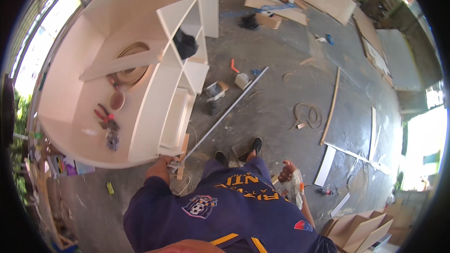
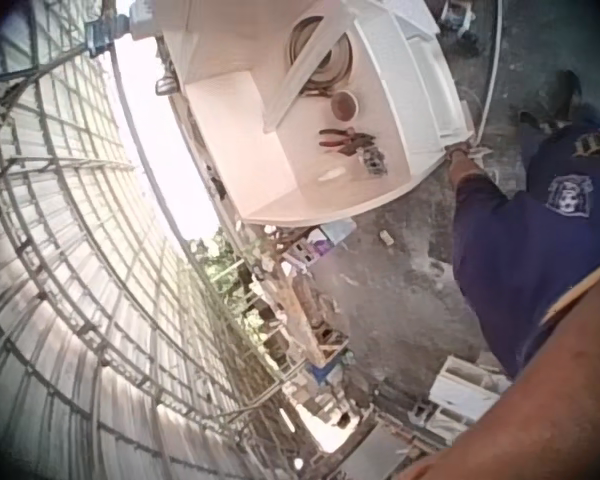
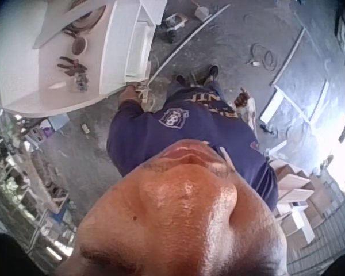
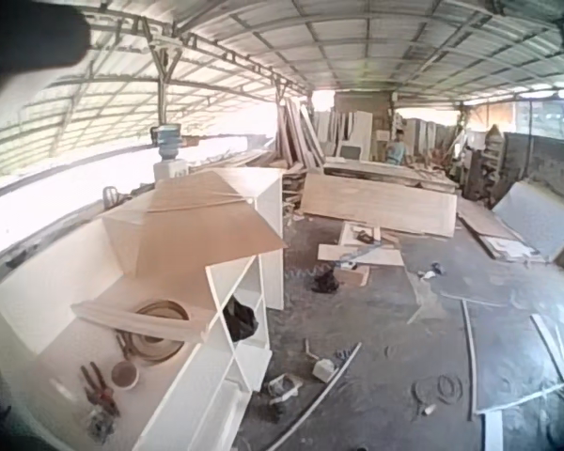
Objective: The person measures a white panel using a tape measure, retrieves hardware from a box, and then attaches hinges to a cabinet door using a power drill.
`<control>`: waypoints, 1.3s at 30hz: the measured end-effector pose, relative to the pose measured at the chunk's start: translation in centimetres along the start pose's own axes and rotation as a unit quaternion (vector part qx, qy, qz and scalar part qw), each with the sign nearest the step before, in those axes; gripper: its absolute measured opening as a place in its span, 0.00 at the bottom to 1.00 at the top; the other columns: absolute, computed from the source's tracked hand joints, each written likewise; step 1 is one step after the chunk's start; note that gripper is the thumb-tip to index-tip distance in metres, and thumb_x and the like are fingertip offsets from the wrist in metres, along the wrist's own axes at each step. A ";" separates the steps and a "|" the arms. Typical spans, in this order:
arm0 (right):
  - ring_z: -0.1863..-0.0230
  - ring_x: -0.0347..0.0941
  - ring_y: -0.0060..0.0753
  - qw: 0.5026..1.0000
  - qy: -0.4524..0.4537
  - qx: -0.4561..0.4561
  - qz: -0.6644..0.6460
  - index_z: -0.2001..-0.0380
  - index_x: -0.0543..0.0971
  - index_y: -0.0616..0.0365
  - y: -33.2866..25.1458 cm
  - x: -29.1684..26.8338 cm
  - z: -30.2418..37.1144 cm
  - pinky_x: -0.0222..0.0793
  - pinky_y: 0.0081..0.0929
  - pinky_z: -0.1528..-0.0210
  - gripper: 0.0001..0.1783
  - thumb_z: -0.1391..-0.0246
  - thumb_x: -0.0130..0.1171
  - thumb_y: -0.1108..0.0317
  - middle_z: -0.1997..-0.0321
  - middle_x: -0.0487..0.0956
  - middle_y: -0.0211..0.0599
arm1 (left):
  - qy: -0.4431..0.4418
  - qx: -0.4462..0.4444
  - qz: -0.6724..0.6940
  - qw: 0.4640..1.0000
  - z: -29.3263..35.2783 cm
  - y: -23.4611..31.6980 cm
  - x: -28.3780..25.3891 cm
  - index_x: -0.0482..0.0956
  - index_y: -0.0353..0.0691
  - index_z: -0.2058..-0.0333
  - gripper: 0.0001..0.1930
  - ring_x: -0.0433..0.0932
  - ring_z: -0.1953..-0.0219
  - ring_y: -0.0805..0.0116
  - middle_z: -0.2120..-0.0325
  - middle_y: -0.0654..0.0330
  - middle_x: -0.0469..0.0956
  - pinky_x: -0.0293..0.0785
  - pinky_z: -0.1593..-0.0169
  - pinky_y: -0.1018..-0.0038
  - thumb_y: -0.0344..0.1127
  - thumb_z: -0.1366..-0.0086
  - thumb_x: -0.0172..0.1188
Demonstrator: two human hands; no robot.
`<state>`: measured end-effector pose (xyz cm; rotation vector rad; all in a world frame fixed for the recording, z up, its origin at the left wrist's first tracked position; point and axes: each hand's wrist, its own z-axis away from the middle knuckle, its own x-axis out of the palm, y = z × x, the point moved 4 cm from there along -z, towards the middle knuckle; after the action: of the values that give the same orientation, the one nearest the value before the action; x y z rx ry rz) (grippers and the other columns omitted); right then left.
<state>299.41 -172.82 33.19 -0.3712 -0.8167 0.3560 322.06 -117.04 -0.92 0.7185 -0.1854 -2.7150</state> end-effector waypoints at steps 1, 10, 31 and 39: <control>0.89 0.54 0.13 0.998 -0.058 0.018 -0.006 0.61 0.71 0.55 0.1 0.6 -0.6 0.51 0.16 0.83 0.09 0.39 0.46 0.63 0.90 0.57 0.18 | 0.006 0.002 0.006 1.000 0.4 -0.4 0.0 0.77 0.43 0.63 0.12 0.77 0.64 0.61 0.66 0.57 0.78 0.76 0.72 0.58 0.41 0.42 0.56; 0.89 0.52 0.13 0.999 -0.032 0.013 0.025 0.63 0.70 0.54 -0.7 1.4 0.3 0.51 0.16 0.81 0.07 0.40 0.48 0.64 0.90 0.56 0.18 | 0.015 0.038 0.026 0.999 -3.9 -1.7 1.3 0.77 0.42 0.65 0.09 0.78 0.70 0.59 0.70 0.56 0.78 0.76 0.76 0.58 0.37 0.44 0.59; 0.89 0.52 0.13 0.997 -0.027 0.059 0.027 0.63 0.71 0.56 -0.4 2.3 0.0 0.51 0.16 0.83 0.08 0.41 0.49 0.65 0.90 0.57 0.19 | 0.013 0.006 0.028 0.999 3.1 2.5 -1.2 0.72 0.44 0.50 0.29 0.75 0.55 0.68 0.56 0.61 0.76 0.63 0.44 0.65 0.45 0.51 0.64; 0.90 0.52 0.13 0.997 -0.045 0.065 0.020 0.61 0.71 0.56 0.0 2.3 -0.6 0.50 0.16 0.85 0.09 0.39 0.46 0.64 0.91 0.56 0.18 | 0.024 -0.089 -0.161 0.983 -1.5 -3.2 0.5 0.73 0.50 0.52 0.26 0.70 0.48 0.61 0.53 0.60 0.75 0.54 0.40 0.61 0.57 0.46 0.52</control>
<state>301.32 -171.89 34.24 -0.2517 -0.8705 0.4643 321.48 -114.26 -3.15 0.8195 0.2025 -2.9626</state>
